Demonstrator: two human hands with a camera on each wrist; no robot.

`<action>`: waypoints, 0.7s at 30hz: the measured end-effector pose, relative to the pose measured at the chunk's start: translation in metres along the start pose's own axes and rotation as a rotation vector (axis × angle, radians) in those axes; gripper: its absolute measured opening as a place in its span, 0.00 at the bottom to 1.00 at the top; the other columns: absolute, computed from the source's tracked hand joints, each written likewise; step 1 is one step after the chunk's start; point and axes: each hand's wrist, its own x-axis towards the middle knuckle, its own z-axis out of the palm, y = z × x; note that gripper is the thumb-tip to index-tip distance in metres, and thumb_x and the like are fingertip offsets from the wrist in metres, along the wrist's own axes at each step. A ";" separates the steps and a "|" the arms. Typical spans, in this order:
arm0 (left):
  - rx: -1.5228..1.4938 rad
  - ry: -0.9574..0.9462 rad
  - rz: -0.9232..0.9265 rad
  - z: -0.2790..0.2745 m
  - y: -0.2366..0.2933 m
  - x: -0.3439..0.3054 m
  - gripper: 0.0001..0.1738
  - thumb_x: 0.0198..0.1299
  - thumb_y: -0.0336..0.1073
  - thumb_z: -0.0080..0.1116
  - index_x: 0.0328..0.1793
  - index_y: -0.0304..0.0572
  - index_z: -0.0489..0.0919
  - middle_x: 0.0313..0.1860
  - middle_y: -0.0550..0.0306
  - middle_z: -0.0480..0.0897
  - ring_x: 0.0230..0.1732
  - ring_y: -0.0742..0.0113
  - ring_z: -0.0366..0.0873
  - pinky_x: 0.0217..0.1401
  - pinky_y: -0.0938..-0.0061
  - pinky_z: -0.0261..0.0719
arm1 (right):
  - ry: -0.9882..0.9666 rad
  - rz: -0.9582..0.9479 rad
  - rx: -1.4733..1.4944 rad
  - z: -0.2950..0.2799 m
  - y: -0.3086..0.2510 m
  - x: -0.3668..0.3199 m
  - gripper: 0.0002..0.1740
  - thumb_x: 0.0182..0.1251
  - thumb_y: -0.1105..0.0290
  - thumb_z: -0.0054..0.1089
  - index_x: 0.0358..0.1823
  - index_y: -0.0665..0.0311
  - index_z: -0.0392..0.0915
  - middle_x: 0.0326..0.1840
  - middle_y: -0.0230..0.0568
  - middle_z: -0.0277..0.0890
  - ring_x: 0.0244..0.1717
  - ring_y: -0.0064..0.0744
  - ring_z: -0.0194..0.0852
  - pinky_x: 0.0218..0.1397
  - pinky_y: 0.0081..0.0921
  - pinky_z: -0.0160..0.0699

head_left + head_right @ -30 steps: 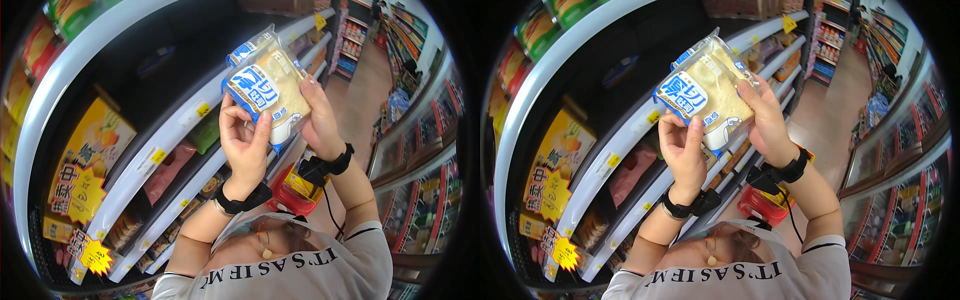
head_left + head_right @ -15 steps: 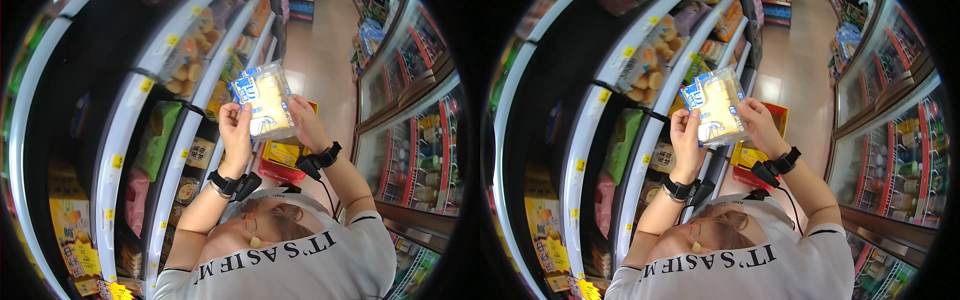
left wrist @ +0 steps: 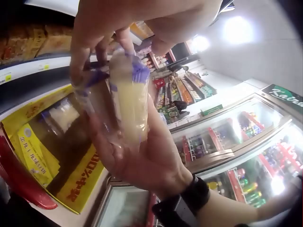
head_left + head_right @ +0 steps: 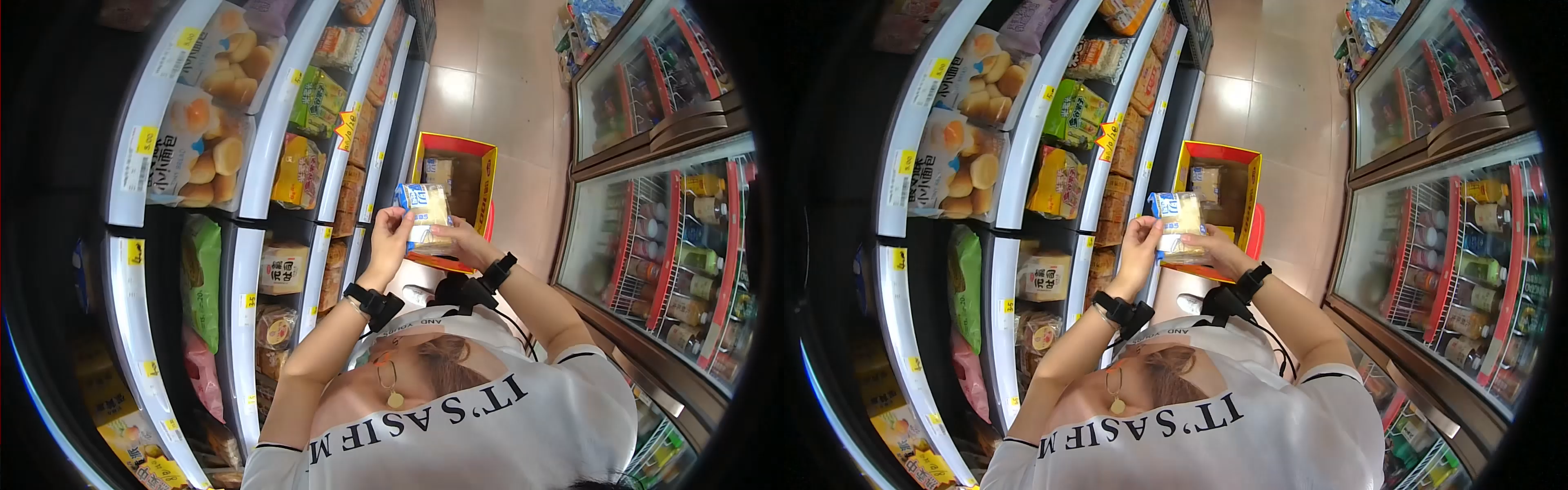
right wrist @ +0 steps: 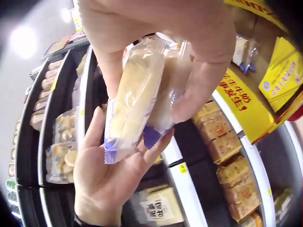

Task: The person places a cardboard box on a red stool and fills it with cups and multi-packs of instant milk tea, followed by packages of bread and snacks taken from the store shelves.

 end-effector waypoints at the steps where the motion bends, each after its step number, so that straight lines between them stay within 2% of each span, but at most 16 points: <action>1: -0.002 0.003 -0.008 -0.001 -0.002 0.003 0.13 0.61 0.35 0.57 0.45 0.37 0.68 0.41 0.58 0.73 0.43 0.75 0.70 0.48 0.80 0.69 | 0.002 0.008 0.002 -0.008 0.003 0.006 0.31 0.55 0.65 0.65 0.59 0.64 0.63 0.56 0.39 0.70 0.55 0.34 0.71 0.63 0.38 0.67; 4: -0.006 0.024 -0.085 -0.006 -0.004 0.008 0.15 0.61 0.34 0.56 0.50 0.36 0.69 0.47 0.55 0.72 0.51 0.71 0.70 0.59 0.77 0.66 | 0.018 0.023 0.058 -0.033 0.013 0.029 0.33 0.54 0.63 0.67 0.59 0.65 0.61 0.55 0.42 0.70 0.56 0.36 0.70 0.62 0.41 0.67; 6: 0.021 0.039 -0.102 -0.013 -0.007 0.010 0.14 0.61 0.34 0.56 0.49 0.36 0.69 0.47 0.56 0.73 0.50 0.71 0.70 0.58 0.77 0.67 | 0.125 -0.057 0.083 -0.046 0.014 0.046 0.29 0.55 0.64 0.66 0.56 0.63 0.64 0.55 0.41 0.71 0.58 0.36 0.69 0.61 0.43 0.66; 9: 0.054 0.039 -0.141 -0.026 -0.008 0.005 0.13 0.61 0.34 0.55 0.49 0.35 0.71 0.45 0.57 0.74 0.49 0.72 0.72 0.56 0.77 0.68 | 0.190 -0.137 0.163 -0.059 0.008 0.060 0.29 0.55 0.64 0.66 0.56 0.60 0.64 0.56 0.41 0.70 0.57 0.35 0.69 0.57 0.43 0.68; 11: 0.142 0.003 -0.203 -0.042 -0.021 0.000 0.12 0.60 0.33 0.56 0.48 0.36 0.71 0.45 0.58 0.75 0.47 0.73 0.73 0.54 0.78 0.70 | 0.236 -0.134 0.210 -0.076 0.010 0.081 0.33 0.54 0.64 0.67 0.59 0.59 0.60 0.55 0.41 0.69 0.55 0.37 0.69 0.54 0.42 0.70; 14: 0.203 -0.035 -0.211 -0.065 -0.038 -0.011 0.13 0.59 0.31 0.57 0.49 0.37 0.72 0.45 0.58 0.76 0.47 0.73 0.73 0.51 0.80 0.71 | 0.457 -0.187 0.290 -0.103 0.016 0.111 0.41 0.49 0.66 0.71 0.60 0.61 0.54 0.52 0.42 0.68 0.51 0.40 0.70 0.52 0.40 0.72; 17: 0.224 -0.048 -0.275 -0.085 -0.050 -0.025 0.13 0.59 0.31 0.57 0.49 0.36 0.72 0.45 0.57 0.76 0.47 0.72 0.74 0.50 0.80 0.72 | 0.500 -0.267 0.329 -0.133 0.027 0.142 0.43 0.47 0.66 0.73 0.61 0.61 0.53 0.54 0.43 0.66 0.51 0.40 0.70 0.50 0.39 0.73; 18: 0.212 -0.048 -0.318 -0.092 -0.055 -0.030 0.14 0.58 0.31 0.57 0.49 0.36 0.72 0.45 0.56 0.77 0.46 0.72 0.74 0.50 0.80 0.72 | 0.563 -0.229 0.293 -0.126 0.022 0.138 0.34 0.51 0.66 0.69 0.57 0.59 0.58 0.56 0.39 0.67 0.55 0.38 0.68 0.56 0.40 0.69; 21: 0.269 -0.017 -0.369 -0.105 -0.068 -0.044 0.15 0.58 0.31 0.58 0.50 0.36 0.72 0.45 0.56 0.77 0.46 0.71 0.74 0.50 0.80 0.73 | 0.573 -0.243 0.289 -0.132 0.022 0.144 0.36 0.51 0.67 0.69 0.59 0.57 0.57 0.56 0.38 0.67 0.56 0.38 0.68 0.57 0.40 0.68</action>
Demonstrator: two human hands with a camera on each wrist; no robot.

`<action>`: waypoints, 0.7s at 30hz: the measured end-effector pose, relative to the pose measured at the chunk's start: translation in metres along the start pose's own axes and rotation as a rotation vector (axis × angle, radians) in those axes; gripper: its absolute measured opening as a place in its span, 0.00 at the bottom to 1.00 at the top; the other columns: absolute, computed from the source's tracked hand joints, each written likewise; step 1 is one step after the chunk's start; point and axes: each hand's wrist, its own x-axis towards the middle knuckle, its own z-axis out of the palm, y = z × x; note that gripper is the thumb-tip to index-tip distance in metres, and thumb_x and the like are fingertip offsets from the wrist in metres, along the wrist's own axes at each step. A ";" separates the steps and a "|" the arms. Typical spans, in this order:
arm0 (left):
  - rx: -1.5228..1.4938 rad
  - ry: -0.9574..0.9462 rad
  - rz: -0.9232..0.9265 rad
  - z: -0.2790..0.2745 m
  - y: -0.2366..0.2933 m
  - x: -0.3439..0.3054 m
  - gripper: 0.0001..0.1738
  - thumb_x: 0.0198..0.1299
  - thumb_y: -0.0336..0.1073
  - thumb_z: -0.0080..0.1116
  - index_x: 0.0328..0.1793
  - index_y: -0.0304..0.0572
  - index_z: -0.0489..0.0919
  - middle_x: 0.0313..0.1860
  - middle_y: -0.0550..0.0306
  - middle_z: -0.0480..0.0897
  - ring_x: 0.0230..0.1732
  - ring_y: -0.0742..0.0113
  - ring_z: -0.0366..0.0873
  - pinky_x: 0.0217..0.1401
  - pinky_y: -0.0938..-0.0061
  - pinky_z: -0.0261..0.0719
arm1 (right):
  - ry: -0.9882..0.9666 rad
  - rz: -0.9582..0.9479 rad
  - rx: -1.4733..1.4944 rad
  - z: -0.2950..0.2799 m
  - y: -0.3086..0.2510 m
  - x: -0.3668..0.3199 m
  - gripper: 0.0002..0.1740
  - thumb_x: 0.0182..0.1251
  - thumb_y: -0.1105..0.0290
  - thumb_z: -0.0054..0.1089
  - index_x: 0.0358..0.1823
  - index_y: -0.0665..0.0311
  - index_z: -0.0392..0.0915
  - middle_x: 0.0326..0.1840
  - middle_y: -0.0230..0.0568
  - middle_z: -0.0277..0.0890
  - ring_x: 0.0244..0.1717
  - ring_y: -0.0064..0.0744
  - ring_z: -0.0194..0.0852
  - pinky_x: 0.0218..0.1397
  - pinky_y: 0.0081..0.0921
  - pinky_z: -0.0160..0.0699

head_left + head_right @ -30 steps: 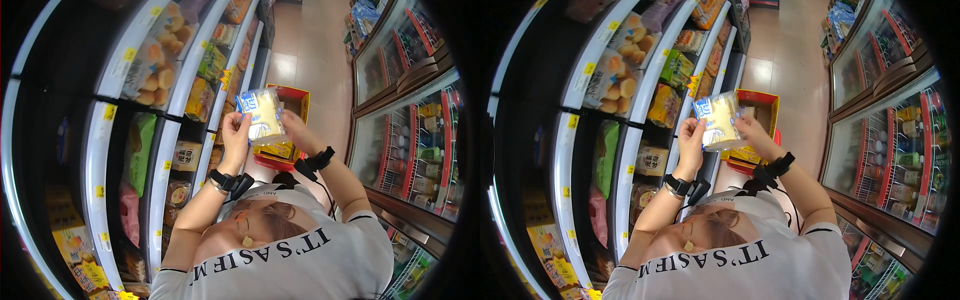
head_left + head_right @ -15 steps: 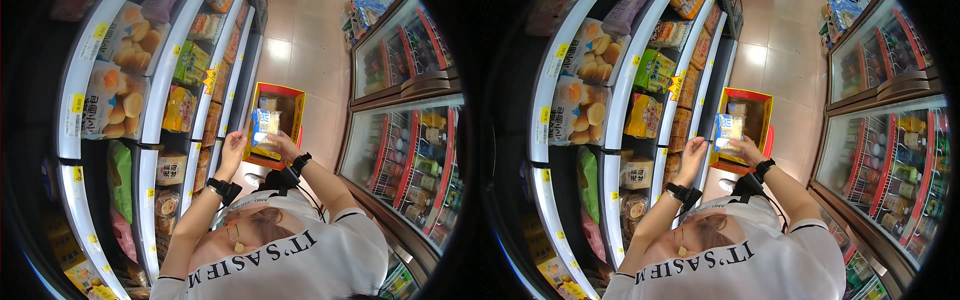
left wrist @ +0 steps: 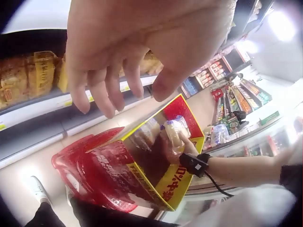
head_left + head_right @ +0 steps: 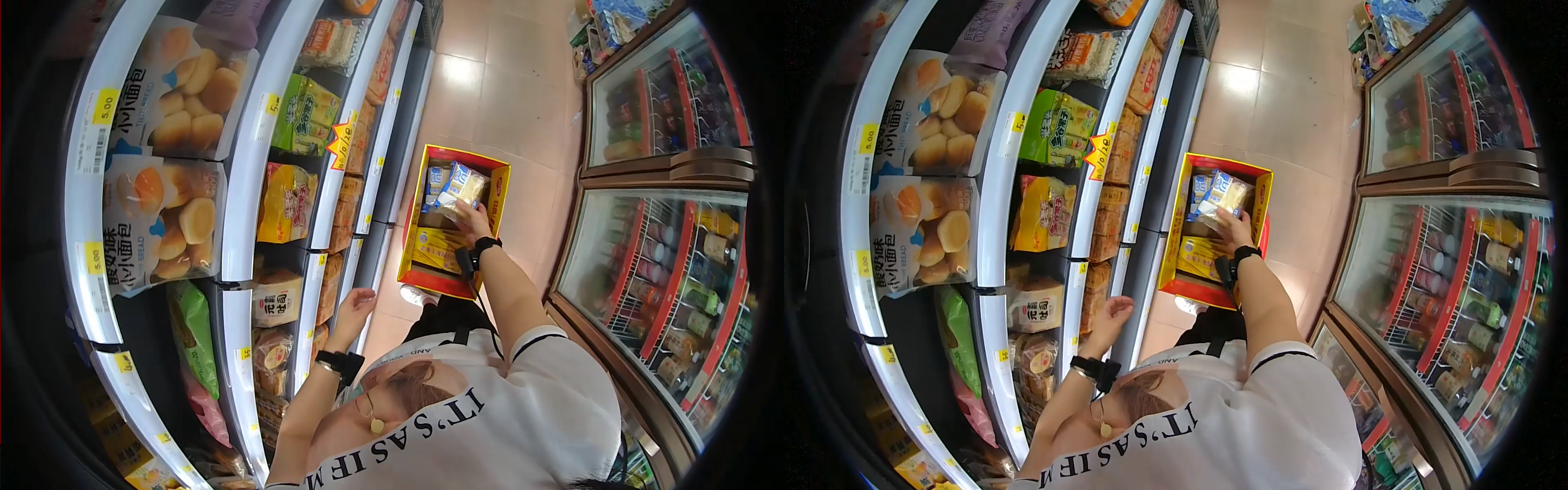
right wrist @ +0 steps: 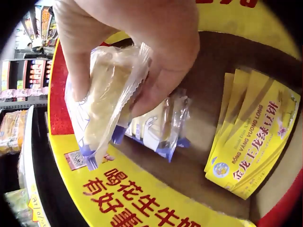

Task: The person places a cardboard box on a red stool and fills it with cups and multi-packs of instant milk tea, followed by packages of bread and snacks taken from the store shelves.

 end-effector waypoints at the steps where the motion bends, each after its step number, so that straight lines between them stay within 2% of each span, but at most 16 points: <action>1: 0.009 0.001 -0.016 -0.002 -0.006 -0.002 0.15 0.58 0.31 0.58 0.50 0.35 0.72 0.45 0.56 0.77 0.46 0.71 0.74 0.51 0.79 0.73 | 0.000 0.004 0.001 -0.002 -0.001 0.002 0.36 0.51 0.67 0.69 0.59 0.57 0.57 0.56 0.38 0.67 0.56 0.38 0.68 0.57 0.40 0.68; 3: 0.023 0.006 -0.043 -0.002 -0.012 -0.006 0.16 0.58 0.32 0.58 0.50 0.35 0.72 0.45 0.55 0.77 0.46 0.71 0.74 0.51 0.78 0.73 | 0.012 0.059 0.000 -0.009 -0.002 0.007 0.39 0.51 0.67 0.69 0.63 0.55 0.55 0.58 0.38 0.66 0.56 0.38 0.67 0.57 0.40 0.67; 8: -0.004 0.024 -0.074 0.004 -0.040 -0.013 0.17 0.57 0.33 0.59 0.50 0.34 0.72 0.46 0.54 0.78 0.47 0.68 0.75 0.52 0.77 0.73 | 0.012 0.050 0.053 -0.011 0.005 0.018 0.44 0.52 0.66 0.68 0.68 0.54 0.49 0.59 0.39 0.65 0.57 0.39 0.66 0.58 0.40 0.67; 11: 0.050 0.014 -0.096 0.004 -0.047 -0.017 0.17 0.58 0.34 0.58 0.51 0.34 0.72 0.46 0.53 0.78 0.47 0.68 0.76 0.52 0.76 0.73 | 0.129 0.040 0.112 -0.006 0.014 0.030 0.44 0.53 0.66 0.67 0.68 0.55 0.48 0.59 0.39 0.64 0.57 0.40 0.66 0.57 0.39 0.67; 13: 0.074 0.009 -0.095 0.004 -0.053 -0.018 0.18 0.58 0.35 0.58 0.51 0.34 0.72 0.46 0.53 0.78 0.47 0.68 0.76 0.52 0.76 0.73 | 0.337 0.042 0.152 0.001 0.017 0.032 0.38 0.54 0.64 0.67 0.65 0.56 0.56 0.58 0.39 0.66 0.56 0.38 0.65 0.57 0.37 0.68; 14: 0.077 0.012 -0.094 0.003 -0.055 -0.019 0.18 0.57 0.35 0.58 0.51 0.34 0.72 0.46 0.53 0.78 0.47 0.67 0.76 0.52 0.76 0.73 | 0.339 0.046 0.149 -0.001 0.018 0.036 0.38 0.54 0.64 0.67 0.65 0.56 0.56 0.58 0.39 0.66 0.56 0.38 0.65 0.57 0.37 0.68; 17: 0.100 0.024 -0.082 0.001 -0.059 -0.021 0.18 0.57 0.35 0.59 0.51 0.34 0.72 0.46 0.53 0.79 0.46 0.66 0.77 0.51 0.75 0.73 | 0.251 0.054 0.235 -0.015 0.030 0.058 0.27 0.54 0.59 0.68 0.54 0.55 0.70 0.53 0.36 0.70 0.55 0.35 0.65 0.58 0.36 0.68; 21: 0.135 0.051 -0.073 -0.001 -0.063 -0.024 0.19 0.57 0.36 0.59 0.51 0.34 0.73 0.46 0.52 0.79 0.46 0.65 0.77 0.51 0.74 0.74 | 0.217 0.047 0.275 -0.007 0.022 0.053 0.27 0.55 0.55 0.66 0.55 0.55 0.70 0.54 0.36 0.70 0.55 0.35 0.65 0.59 0.37 0.68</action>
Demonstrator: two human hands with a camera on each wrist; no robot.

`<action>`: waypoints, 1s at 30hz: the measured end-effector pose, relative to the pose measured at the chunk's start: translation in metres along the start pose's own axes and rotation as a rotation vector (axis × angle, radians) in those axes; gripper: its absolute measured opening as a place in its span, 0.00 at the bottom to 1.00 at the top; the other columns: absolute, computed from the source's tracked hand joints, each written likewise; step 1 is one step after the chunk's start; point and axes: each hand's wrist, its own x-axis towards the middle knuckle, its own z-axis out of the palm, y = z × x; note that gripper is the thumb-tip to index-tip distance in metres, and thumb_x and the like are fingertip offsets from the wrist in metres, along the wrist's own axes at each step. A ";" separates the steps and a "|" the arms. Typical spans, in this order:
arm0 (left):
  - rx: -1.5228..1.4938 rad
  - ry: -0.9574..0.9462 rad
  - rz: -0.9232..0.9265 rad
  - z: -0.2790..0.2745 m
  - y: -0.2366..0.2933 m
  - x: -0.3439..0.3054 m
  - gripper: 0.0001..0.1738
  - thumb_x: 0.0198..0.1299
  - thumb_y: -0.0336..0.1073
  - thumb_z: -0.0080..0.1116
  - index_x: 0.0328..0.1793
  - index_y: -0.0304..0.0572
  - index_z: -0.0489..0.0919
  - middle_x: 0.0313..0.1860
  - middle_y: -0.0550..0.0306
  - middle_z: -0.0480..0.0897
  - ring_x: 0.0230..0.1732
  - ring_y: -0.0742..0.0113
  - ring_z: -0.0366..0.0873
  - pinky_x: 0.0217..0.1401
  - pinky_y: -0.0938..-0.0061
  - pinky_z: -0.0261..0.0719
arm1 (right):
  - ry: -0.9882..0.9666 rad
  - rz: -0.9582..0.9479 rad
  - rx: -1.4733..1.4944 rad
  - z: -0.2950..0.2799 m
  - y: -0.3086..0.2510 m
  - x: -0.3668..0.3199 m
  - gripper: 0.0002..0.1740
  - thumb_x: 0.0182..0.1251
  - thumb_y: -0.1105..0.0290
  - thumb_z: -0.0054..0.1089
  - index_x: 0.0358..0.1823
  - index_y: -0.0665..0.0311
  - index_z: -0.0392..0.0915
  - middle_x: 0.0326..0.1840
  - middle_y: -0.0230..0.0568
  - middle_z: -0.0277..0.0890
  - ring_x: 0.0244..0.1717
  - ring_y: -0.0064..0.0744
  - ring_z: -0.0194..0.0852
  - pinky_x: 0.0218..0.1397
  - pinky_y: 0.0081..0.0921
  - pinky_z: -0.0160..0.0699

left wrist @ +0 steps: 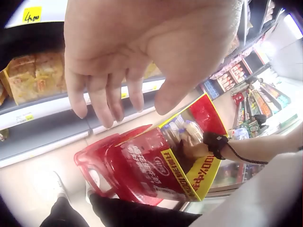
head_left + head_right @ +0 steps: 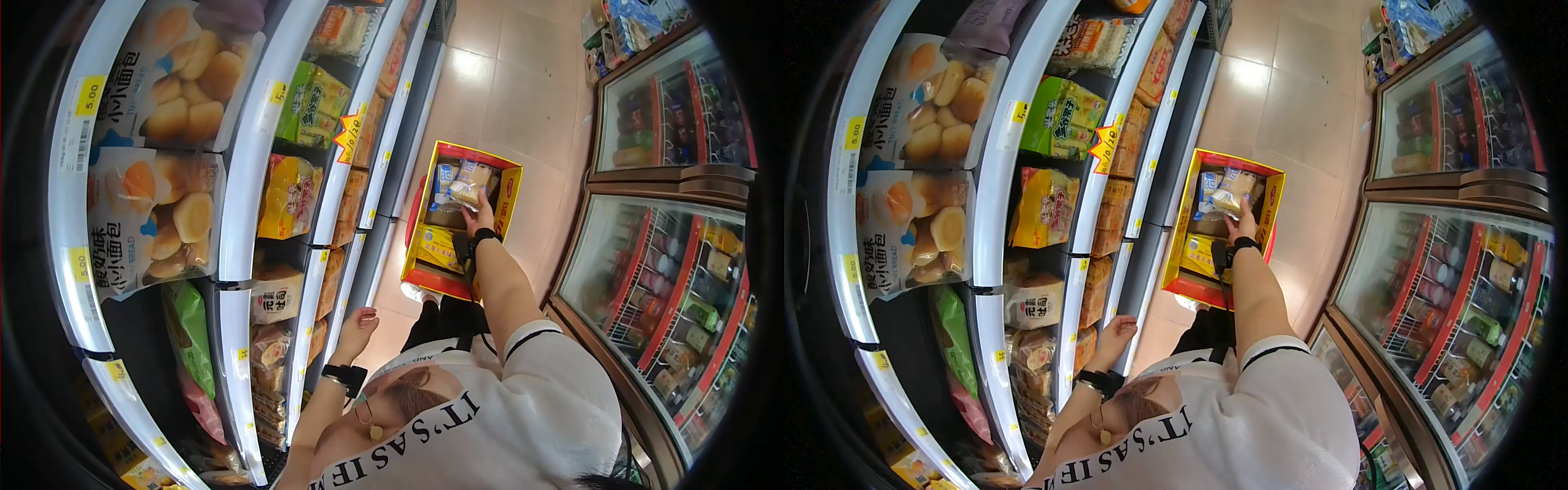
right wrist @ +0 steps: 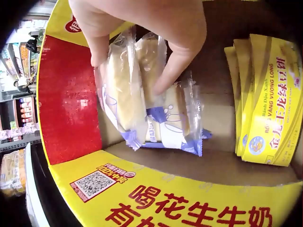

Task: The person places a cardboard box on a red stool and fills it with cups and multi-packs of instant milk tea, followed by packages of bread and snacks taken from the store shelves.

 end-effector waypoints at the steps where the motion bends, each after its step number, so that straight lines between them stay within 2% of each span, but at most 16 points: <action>1: -0.003 0.002 0.004 0.000 -0.001 -0.001 0.19 0.57 0.36 0.59 0.51 0.34 0.73 0.46 0.52 0.79 0.46 0.65 0.77 0.51 0.74 0.74 | 0.019 -0.013 0.005 0.004 -0.002 -0.006 0.29 0.56 0.52 0.64 0.56 0.54 0.69 0.55 0.36 0.69 0.56 0.37 0.64 0.60 0.38 0.67; 6: -0.004 -0.009 0.033 -0.004 0.000 -0.006 0.19 0.57 0.37 0.59 0.52 0.34 0.73 0.46 0.52 0.79 0.46 0.65 0.77 0.50 0.74 0.74 | 0.031 -0.013 0.026 0.008 0.000 -0.014 0.35 0.57 0.43 0.58 0.61 0.54 0.65 0.61 0.41 0.63 0.61 0.44 0.60 0.63 0.42 0.63; 8: 0.006 0.006 0.047 -0.008 0.008 -0.010 0.19 0.57 0.36 0.59 0.52 0.35 0.72 0.46 0.53 0.79 0.45 0.66 0.77 0.50 0.74 0.74 | 0.201 0.034 -0.044 0.009 0.001 -0.023 0.41 0.56 0.40 0.56 0.65 0.55 0.57 0.66 0.49 0.54 0.63 0.49 0.57 0.62 0.47 0.64; 9: 0.021 0.020 0.050 -0.010 0.015 -0.012 0.18 0.57 0.36 0.59 0.52 0.35 0.72 0.45 0.54 0.79 0.44 0.66 0.77 0.49 0.75 0.74 | 0.188 0.024 -0.045 0.011 0.001 -0.031 0.41 0.56 0.40 0.56 0.65 0.55 0.57 0.66 0.49 0.54 0.63 0.49 0.57 0.62 0.47 0.64; 11: 0.020 0.024 0.122 -0.020 0.028 -0.015 0.18 0.57 0.34 0.58 0.52 0.36 0.72 0.45 0.55 0.78 0.44 0.67 0.76 0.50 0.75 0.73 | 0.247 0.154 -0.091 0.016 0.003 -0.050 0.39 0.61 0.44 0.51 0.69 0.53 0.51 0.71 0.49 0.44 0.67 0.54 0.50 0.64 0.52 0.57; 13: 0.011 0.040 0.198 -0.030 0.047 -0.021 0.17 0.57 0.33 0.58 0.52 0.36 0.72 0.46 0.57 0.78 0.44 0.68 0.75 0.50 0.75 0.73 | 0.138 0.257 -0.286 0.016 0.011 -0.057 0.38 0.62 0.46 0.51 0.68 0.54 0.50 0.68 0.53 0.49 0.66 0.53 0.51 0.62 0.52 0.60; 14: -0.051 0.043 0.244 -0.036 0.060 -0.026 0.17 0.58 0.31 0.57 0.53 0.36 0.72 0.47 0.58 0.77 0.47 0.70 0.74 0.52 0.76 0.72 | -0.008 0.247 -0.487 0.025 0.006 -0.079 0.35 0.62 0.50 0.53 0.65 0.56 0.53 0.65 0.53 0.53 0.63 0.52 0.56 0.58 0.49 0.67; 15: -0.114 0.049 0.291 -0.042 0.075 -0.034 0.16 0.59 0.28 0.56 0.54 0.37 0.72 0.48 0.59 0.77 0.49 0.72 0.73 0.54 0.77 0.71 | -0.013 0.371 -0.518 0.031 0.005 -0.066 0.29 0.62 0.55 0.55 0.60 0.59 0.60 0.58 0.52 0.62 0.56 0.50 0.66 0.53 0.45 0.73; 17: -0.132 0.085 0.361 -0.058 0.113 -0.059 0.17 0.59 0.28 0.56 0.55 0.37 0.71 0.50 0.61 0.76 0.51 0.72 0.73 0.56 0.76 0.70 | -0.443 0.431 -0.671 0.068 -0.026 -0.106 0.20 0.62 0.60 0.54 0.51 0.63 0.67 0.48 0.49 0.71 0.48 0.46 0.73 0.51 0.40 0.75; 18: -0.146 0.096 0.458 -0.065 0.131 -0.072 0.17 0.59 0.28 0.56 0.55 0.36 0.71 0.51 0.60 0.76 0.52 0.71 0.72 0.57 0.75 0.69 | -0.610 0.392 -0.755 0.094 -0.042 -0.132 0.14 0.63 0.61 0.53 0.43 0.64 0.72 0.39 0.45 0.76 0.43 0.42 0.77 0.50 0.36 0.76; 19: -0.158 0.111 0.552 -0.074 0.147 -0.089 0.18 0.59 0.28 0.56 0.55 0.36 0.71 0.52 0.59 0.76 0.53 0.70 0.72 0.59 0.75 0.68 | -0.766 0.376 -0.841 0.124 -0.058 -0.168 0.14 0.64 0.59 0.53 0.39 0.64 0.74 0.37 0.43 0.78 0.41 0.37 0.78 0.47 0.31 0.77; 23: -0.043 0.271 0.823 -0.105 0.195 -0.166 0.19 0.57 0.29 0.57 0.56 0.36 0.71 0.55 0.54 0.74 0.59 0.65 0.69 0.64 0.70 0.64 | -1.299 -0.055 -1.220 0.215 -0.094 -0.311 0.17 0.65 0.57 0.52 0.41 0.66 0.75 0.36 0.39 0.79 0.37 0.29 0.79 0.42 0.23 0.76; 25: -0.055 0.391 0.980 -0.116 0.204 -0.199 0.20 0.53 0.28 0.60 0.53 0.39 0.73 0.54 0.50 0.75 0.58 0.59 0.71 0.62 0.69 0.66 | -1.540 -0.179 -1.217 0.243 -0.093 -0.376 0.16 0.65 0.60 0.52 0.42 0.66 0.75 0.39 0.40 0.78 0.37 0.27 0.78 0.40 0.20 0.76; 28: -0.016 0.632 1.143 -0.132 0.208 -0.250 0.20 0.49 0.30 0.62 0.52 0.41 0.75 0.59 0.46 0.71 0.60 0.51 0.69 0.63 0.63 0.64 | -1.767 -0.388 -1.231 0.268 -0.078 -0.467 0.13 0.62 0.66 0.56 0.44 0.66 0.75 0.38 0.37 0.78 0.38 0.24 0.78 0.39 0.18 0.74; 30: 0.122 0.841 1.189 -0.147 0.205 -0.278 0.22 0.48 0.32 0.63 0.52 0.40 0.75 0.60 0.44 0.70 0.62 0.50 0.67 0.63 0.62 0.63 | -1.887 -0.540 -1.270 0.281 -0.059 -0.524 0.13 0.62 0.68 0.57 0.45 0.67 0.75 0.37 0.36 0.78 0.37 0.22 0.76 0.39 0.18 0.74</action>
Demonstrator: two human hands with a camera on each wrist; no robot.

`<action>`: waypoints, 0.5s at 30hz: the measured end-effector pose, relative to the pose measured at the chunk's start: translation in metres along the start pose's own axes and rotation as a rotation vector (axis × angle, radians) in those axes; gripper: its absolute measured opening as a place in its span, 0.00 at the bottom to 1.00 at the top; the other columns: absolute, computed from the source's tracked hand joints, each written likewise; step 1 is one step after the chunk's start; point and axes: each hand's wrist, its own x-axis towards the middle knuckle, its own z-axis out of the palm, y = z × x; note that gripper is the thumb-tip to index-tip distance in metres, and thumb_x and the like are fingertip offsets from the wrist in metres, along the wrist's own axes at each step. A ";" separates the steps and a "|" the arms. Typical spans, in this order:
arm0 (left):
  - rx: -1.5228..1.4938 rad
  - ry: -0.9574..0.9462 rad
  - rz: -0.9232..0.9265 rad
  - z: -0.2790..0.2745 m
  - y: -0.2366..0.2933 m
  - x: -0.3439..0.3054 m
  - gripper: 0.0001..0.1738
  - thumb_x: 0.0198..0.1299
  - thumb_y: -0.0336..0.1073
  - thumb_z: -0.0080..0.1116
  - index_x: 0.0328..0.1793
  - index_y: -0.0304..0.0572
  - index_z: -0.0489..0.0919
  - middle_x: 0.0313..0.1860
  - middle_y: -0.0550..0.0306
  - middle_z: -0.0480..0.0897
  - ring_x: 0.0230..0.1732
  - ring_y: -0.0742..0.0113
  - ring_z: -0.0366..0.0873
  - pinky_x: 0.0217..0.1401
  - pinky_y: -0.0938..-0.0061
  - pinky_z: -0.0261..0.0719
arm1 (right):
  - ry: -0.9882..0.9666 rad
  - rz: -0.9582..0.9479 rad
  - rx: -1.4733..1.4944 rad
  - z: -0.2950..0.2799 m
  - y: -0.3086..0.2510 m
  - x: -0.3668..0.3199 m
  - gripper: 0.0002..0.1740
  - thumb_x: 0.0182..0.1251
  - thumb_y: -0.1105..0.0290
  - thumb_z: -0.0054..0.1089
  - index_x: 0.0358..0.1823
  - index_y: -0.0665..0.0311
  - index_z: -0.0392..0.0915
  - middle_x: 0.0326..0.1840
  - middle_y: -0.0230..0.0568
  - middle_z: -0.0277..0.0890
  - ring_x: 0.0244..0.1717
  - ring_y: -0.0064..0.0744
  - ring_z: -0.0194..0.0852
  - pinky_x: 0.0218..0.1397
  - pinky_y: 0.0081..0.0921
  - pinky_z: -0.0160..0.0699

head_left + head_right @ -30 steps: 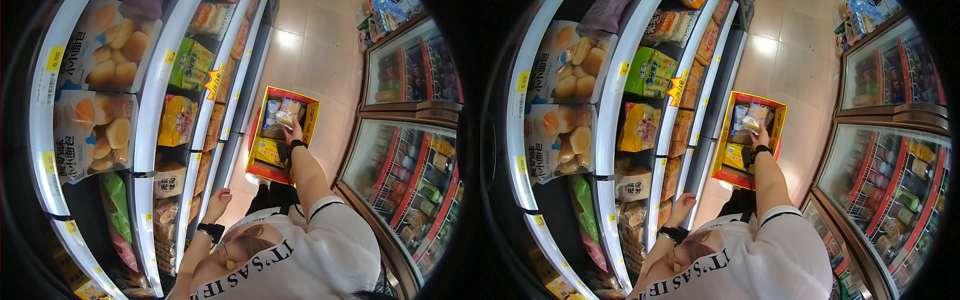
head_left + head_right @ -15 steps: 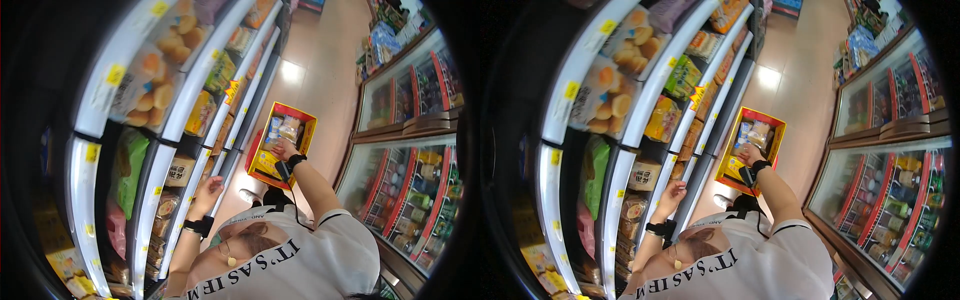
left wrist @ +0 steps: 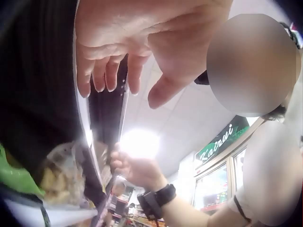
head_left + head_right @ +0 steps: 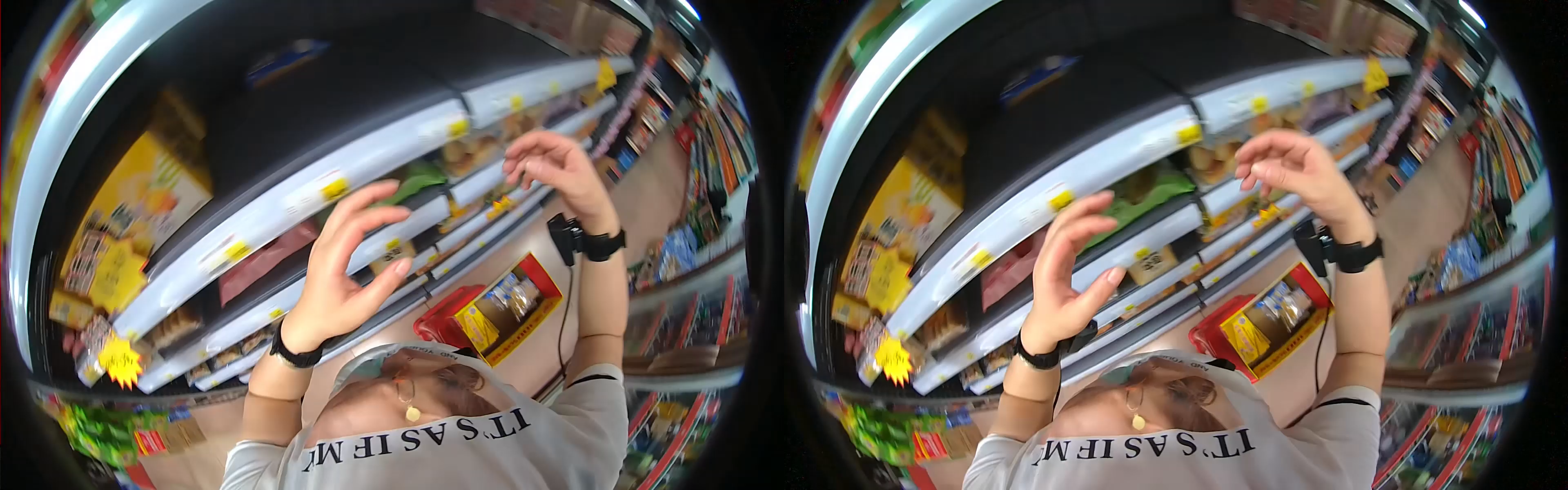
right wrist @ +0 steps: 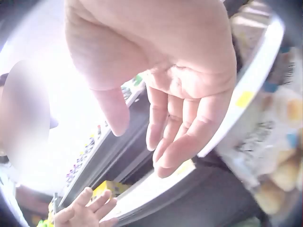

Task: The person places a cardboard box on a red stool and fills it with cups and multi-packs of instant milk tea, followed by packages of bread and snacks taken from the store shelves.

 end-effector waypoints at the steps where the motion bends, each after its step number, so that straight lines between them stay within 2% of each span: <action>1: 0.091 0.051 0.047 -0.011 0.005 0.000 0.22 0.48 0.33 0.63 0.52 0.40 0.75 0.61 0.44 0.69 0.62 0.49 0.67 0.63 0.62 0.62 | -0.019 -0.034 -0.071 0.014 -0.019 0.015 0.13 0.62 0.68 0.57 0.44 0.67 0.75 0.36 0.35 0.77 0.37 0.21 0.76 0.39 0.17 0.73; 3: 0.056 0.170 -0.012 -0.028 0.009 -0.003 0.23 0.47 0.33 0.63 0.52 0.40 0.75 0.61 0.43 0.68 0.62 0.48 0.66 0.63 0.62 0.63 | -0.124 -0.161 -0.251 0.041 -0.049 0.051 0.14 0.61 0.69 0.56 0.46 0.67 0.74 0.39 0.37 0.76 0.40 0.23 0.76 0.43 0.19 0.75; 4: 0.052 0.209 -0.035 -0.034 0.008 -0.006 0.23 0.48 0.34 0.63 0.53 0.40 0.74 0.62 0.42 0.67 0.61 0.50 0.67 0.60 0.65 0.66 | -0.135 -0.194 -0.491 0.055 -0.065 0.069 0.14 0.60 0.68 0.57 0.45 0.68 0.75 0.40 0.35 0.75 0.42 0.23 0.75 0.44 0.18 0.73; 5: -0.007 0.256 0.006 -0.037 0.005 -0.006 0.23 0.48 0.33 0.63 0.53 0.40 0.74 0.64 0.43 0.65 0.60 0.54 0.69 0.55 0.68 0.71 | -0.170 -0.241 -0.575 0.071 -0.075 0.087 0.15 0.59 0.67 0.60 0.44 0.69 0.75 0.40 0.35 0.76 0.42 0.22 0.75 0.44 0.18 0.73; 7: 0.067 0.157 -0.045 -0.053 0.010 -0.013 0.25 0.51 0.29 0.61 0.57 0.38 0.70 0.67 0.48 0.59 0.63 0.63 0.65 0.60 0.70 0.70 | -0.160 -0.388 -0.769 0.094 -0.078 0.123 0.19 0.56 0.63 0.63 0.42 0.70 0.75 0.35 0.42 0.77 0.36 0.30 0.75 0.40 0.24 0.74; 9: 0.095 0.157 -0.050 -0.062 0.014 -0.014 0.25 0.51 0.29 0.61 0.57 0.39 0.70 0.67 0.48 0.59 0.63 0.63 0.65 0.60 0.71 0.71 | -0.159 -0.493 -0.977 0.106 -0.069 0.168 0.25 0.54 0.58 0.64 0.47 0.69 0.74 0.41 0.47 0.76 0.41 0.39 0.75 0.44 0.28 0.73; 10: 0.114 0.155 -0.057 -0.064 0.016 -0.014 0.24 0.51 0.28 0.61 0.57 0.40 0.71 0.67 0.48 0.60 0.63 0.63 0.66 0.59 0.71 0.72 | -0.211 -0.381 -1.089 0.115 -0.074 0.188 0.29 0.53 0.55 0.64 0.52 0.66 0.71 0.47 0.49 0.75 0.46 0.43 0.74 0.49 0.30 0.71; 11: 0.122 0.158 -0.057 -0.067 0.015 -0.014 0.24 0.51 0.28 0.61 0.57 0.40 0.71 0.67 0.48 0.60 0.63 0.63 0.66 0.59 0.71 0.72 | -0.191 -0.377 -1.153 0.118 -0.068 0.208 0.32 0.53 0.53 0.64 0.55 0.64 0.70 0.49 0.50 0.74 0.48 0.44 0.73 0.51 0.30 0.70; 13: 0.005 0.148 -0.105 -0.071 0.010 -0.013 0.24 0.51 0.28 0.61 0.57 0.41 0.71 0.67 0.48 0.60 0.62 0.63 0.67 0.55 0.73 0.75 | -0.313 -0.343 -1.216 0.125 -0.068 0.247 0.28 0.56 0.56 0.63 0.53 0.68 0.70 0.45 0.49 0.75 0.50 0.43 0.72 0.51 0.34 0.70; 14: 0.037 0.138 -0.067 -0.073 0.009 -0.013 0.24 0.51 0.28 0.62 0.57 0.40 0.71 0.67 0.48 0.60 0.61 0.64 0.68 0.53 0.74 0.77 | -0.311 -0.349 -1.214 0.128 -0.068 0.260 0.28 0.56 0.56 0.63 0.53 0.68 0.70 0.45 0.49 0.75 0.50 0.43 0.72 0.51 0.34 0.70; 15: 0.015 0.119 -0.086 -0.074 0.009 -0.014 0.24 0.51 0.29 0.62 0.57 0.41 0.71 0.66 0.48 0.61 0.60 0.65 0.68 0.54 0.74 0.76 | -0.297 -0.352 -1.398 0.130 -0.068 0.272 0.26 0.58 0.57 0.62 0.50 0.69 0.70 0.44 0.48 0.75 0.49 0.40 0.73 0.49 0.32 0.71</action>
